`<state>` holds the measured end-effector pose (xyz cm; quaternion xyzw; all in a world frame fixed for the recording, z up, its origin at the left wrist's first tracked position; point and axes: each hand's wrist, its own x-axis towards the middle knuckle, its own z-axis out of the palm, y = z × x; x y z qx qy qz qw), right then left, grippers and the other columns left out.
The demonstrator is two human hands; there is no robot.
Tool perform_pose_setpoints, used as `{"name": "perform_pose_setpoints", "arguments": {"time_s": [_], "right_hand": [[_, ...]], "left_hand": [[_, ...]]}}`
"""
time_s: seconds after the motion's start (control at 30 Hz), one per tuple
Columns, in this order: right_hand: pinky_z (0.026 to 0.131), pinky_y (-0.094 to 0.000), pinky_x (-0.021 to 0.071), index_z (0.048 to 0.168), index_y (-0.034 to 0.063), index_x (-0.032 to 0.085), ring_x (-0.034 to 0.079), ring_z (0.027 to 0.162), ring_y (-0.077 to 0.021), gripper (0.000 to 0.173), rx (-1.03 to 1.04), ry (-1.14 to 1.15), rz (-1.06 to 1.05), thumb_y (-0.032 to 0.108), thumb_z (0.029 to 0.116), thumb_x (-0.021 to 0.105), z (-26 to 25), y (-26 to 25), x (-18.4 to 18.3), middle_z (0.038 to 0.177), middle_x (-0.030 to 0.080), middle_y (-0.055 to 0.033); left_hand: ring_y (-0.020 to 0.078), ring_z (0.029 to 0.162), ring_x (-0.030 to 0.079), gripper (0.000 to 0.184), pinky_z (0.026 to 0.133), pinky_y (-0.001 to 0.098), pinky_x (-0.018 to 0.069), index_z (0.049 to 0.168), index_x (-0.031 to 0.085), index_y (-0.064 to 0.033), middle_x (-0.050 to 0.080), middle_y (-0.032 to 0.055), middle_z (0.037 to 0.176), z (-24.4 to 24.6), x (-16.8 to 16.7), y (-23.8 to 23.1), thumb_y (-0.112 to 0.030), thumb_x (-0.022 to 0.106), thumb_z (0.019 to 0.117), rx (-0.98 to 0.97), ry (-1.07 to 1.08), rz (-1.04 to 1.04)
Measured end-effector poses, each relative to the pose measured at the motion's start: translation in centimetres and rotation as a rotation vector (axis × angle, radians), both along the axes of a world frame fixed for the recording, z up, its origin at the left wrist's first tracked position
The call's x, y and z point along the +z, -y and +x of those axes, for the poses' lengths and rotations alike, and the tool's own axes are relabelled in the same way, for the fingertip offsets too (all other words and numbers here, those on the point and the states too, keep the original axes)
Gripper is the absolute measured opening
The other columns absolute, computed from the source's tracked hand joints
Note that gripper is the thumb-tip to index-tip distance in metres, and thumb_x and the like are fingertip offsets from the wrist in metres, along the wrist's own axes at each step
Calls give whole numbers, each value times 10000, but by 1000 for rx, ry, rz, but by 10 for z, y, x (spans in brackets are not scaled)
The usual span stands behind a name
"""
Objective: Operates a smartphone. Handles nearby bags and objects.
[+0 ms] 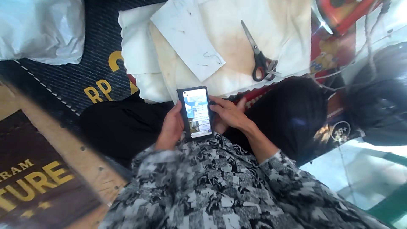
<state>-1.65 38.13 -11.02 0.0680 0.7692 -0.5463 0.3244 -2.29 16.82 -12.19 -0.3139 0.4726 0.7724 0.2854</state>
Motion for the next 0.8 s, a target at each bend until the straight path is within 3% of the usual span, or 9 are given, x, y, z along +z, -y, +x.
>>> {"name": "perform_pose_setpoints", "arguments": {"time_s": [0.17,0.3,0.43,0.63,0.8], "right_hand": [[905,-376,548,1516,104,500,684,1018,-170,437,-7,-1,-6,200,1097,423,0,0,-3,1229,686,-149],[963,-399,523,1524,103,491,670,1088,-182,447,9,-8,3,206,1095,420,0,-1,-4,1273,673,-155],[874,-371,559,1518,100,496,689,976,-168,441,-2,-10,-9,205,1097,416,1,0,-4,1212,686,-152],[967,-403,523,1518,86,494,669,1097,-188,448,-2,-24,-4,200,1088,432,1,0,-4,1275,673,-159],[926,-370,544,1518,95,493,681,1047,-164,441,-19,-4,-19,200,1094,439,2,0,-4,1255,678,-150]], "left_hand": [[151,1102,690,401,943,352,577,1384,508,-97,705,64,1193,0,1,0,-324,293,1133,-9,-3,-11],[166,1132,679,418,968,373,566,1405,506,-97,694,74,1226,0,-1,0,-332,294,1132,-5,-1,-6],[172,1127,683,426,969,382,567,1405,505,-95,695,75,1229,0,-1,1,-337,286,1133,-14,-2,-3],[163,1134,676,426,971,370,562,1414,501,-96,691,68,1238,1,-1,0,-337,292,1132,-21,0,-22],[164,1146,671,423,982,374,558,1413,503,-94,689,70,1244,0,-2,0,-329,293,1132,-12,-2,-16]]}}
